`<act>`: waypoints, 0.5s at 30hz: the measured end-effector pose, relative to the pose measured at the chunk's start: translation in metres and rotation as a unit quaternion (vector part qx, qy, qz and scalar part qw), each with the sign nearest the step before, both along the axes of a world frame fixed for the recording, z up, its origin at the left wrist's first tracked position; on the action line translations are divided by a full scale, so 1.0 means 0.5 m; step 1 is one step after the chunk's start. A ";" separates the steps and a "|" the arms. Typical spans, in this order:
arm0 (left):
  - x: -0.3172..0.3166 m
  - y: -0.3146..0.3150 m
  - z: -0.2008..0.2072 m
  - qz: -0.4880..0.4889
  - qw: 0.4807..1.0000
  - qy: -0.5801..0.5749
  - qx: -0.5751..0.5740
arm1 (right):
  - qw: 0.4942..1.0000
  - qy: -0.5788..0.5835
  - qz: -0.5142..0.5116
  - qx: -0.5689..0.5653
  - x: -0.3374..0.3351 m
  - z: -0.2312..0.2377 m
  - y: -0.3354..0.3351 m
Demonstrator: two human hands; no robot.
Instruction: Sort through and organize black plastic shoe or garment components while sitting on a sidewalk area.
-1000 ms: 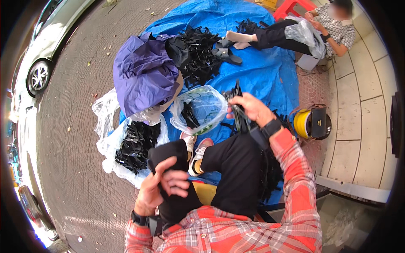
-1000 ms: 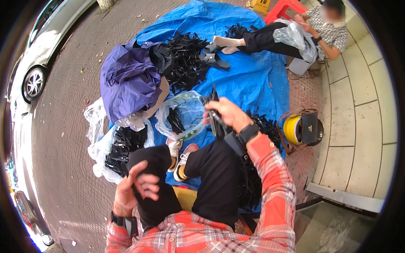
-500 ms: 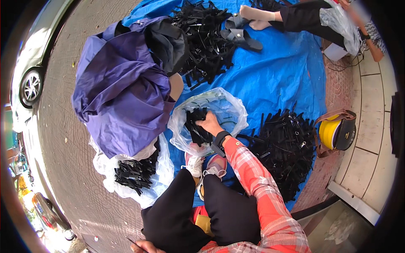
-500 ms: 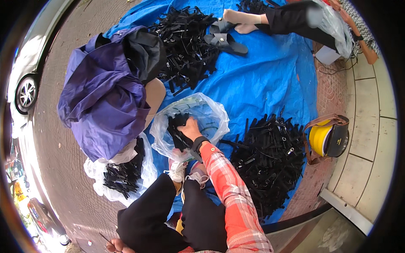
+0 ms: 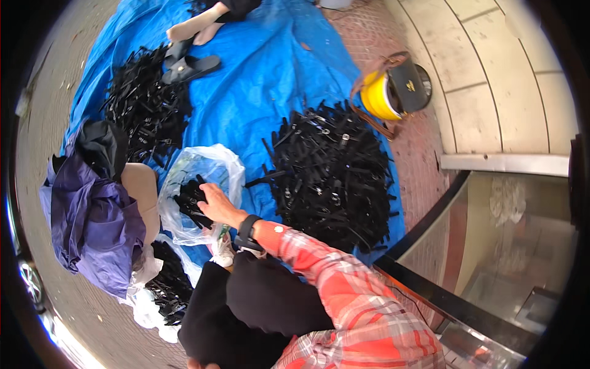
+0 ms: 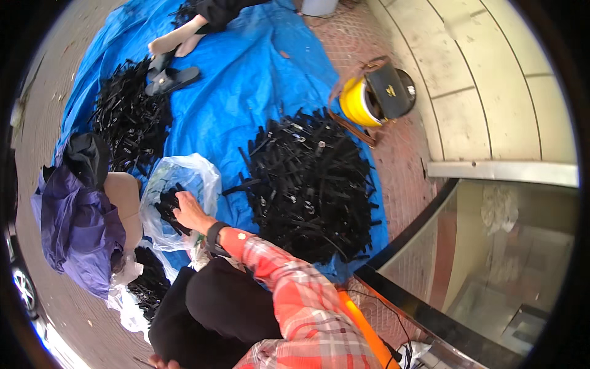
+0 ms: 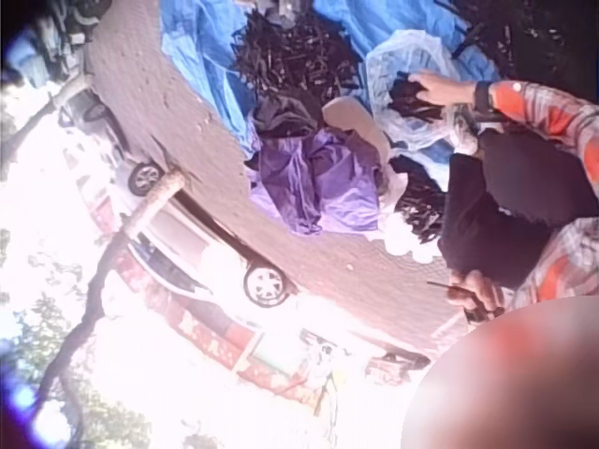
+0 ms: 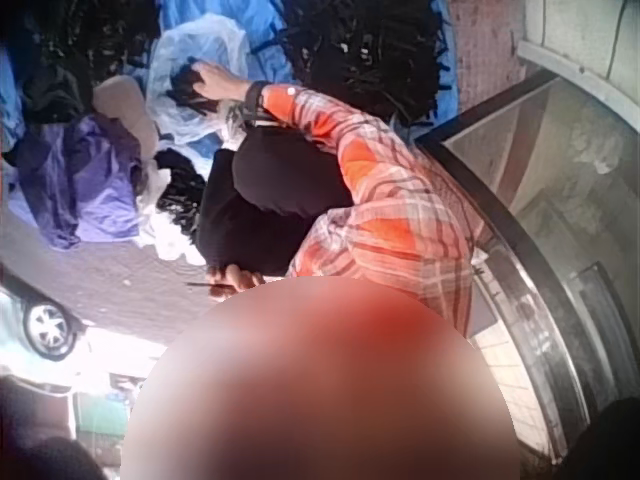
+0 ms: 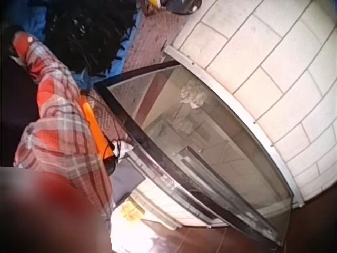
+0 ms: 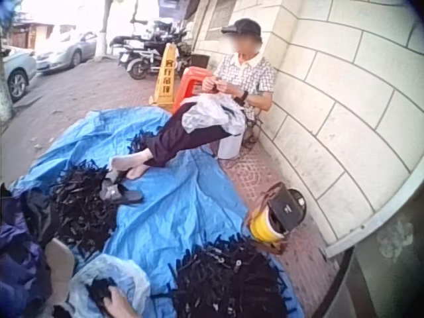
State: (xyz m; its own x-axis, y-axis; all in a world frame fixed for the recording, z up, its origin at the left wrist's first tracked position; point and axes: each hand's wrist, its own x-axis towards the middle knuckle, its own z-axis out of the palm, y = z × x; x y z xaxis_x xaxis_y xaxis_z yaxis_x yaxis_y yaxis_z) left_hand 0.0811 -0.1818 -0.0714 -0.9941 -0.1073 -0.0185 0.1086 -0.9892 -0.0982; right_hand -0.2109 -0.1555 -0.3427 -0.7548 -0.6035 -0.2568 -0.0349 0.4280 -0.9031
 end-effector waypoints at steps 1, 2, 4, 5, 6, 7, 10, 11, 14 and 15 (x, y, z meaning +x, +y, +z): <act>-0.071 0.014 0.046 -0.003 0.993 0.005 -0.115 | 0.998 0.031 -0.032 -0.033 -0.003 0.037 0.045; -0.102 0.028 0.086 -0.012 0.991 -0.081 -0.108 | 0.995 0.066 -0.053 -0.049 -0.016 0.079 0.103; -0.130 0.050 0.127 -0.013 0.972 -0.206 -0.115 | 0.982 0.164 -0.076 -0.051 -0.031 0.150 0.219; -0.139 0.058 0.135 -0.015 0.962 -0.243 -0.124 | 0.969 0.228 -0.086 -0.030 -0.041 0.186 0.290; -0.141 0.048 0.109 -0.037 0.953 -0.245 -0.172 | 0.960 0.256 -0.115 0.007 -0.051 0.195 0.363; -0.138 0.041 0.088 -0.056 0.942 -0.247 -0.221 | 0.945 0.290 -0.140 0.067 -0.059 0.197 0.435; -0.222 0.089 0.110 -0.059 0.897 -0.400 -0.181 | 0.900 0.259 -0.175 0.305 -0.080 0.194 0.573; -0.228 0.093 0.102 -0.079 0.902 -0.380 -0.190 | 0.888 0.235 -0.171 0.356 -0.093 0.180 0.592; -0.227 0.123 0.102 -0.096 0.915 -0.360 -0.152 | 0.898 0.045 -0.174 0.402 -0.109 0.160 0.588; -0.223 0.130 0.103 -0.092 0.914 -0.361 -0.158 | 0.878 -0.051 -0.165 0.446 -0.111 0.150 0.576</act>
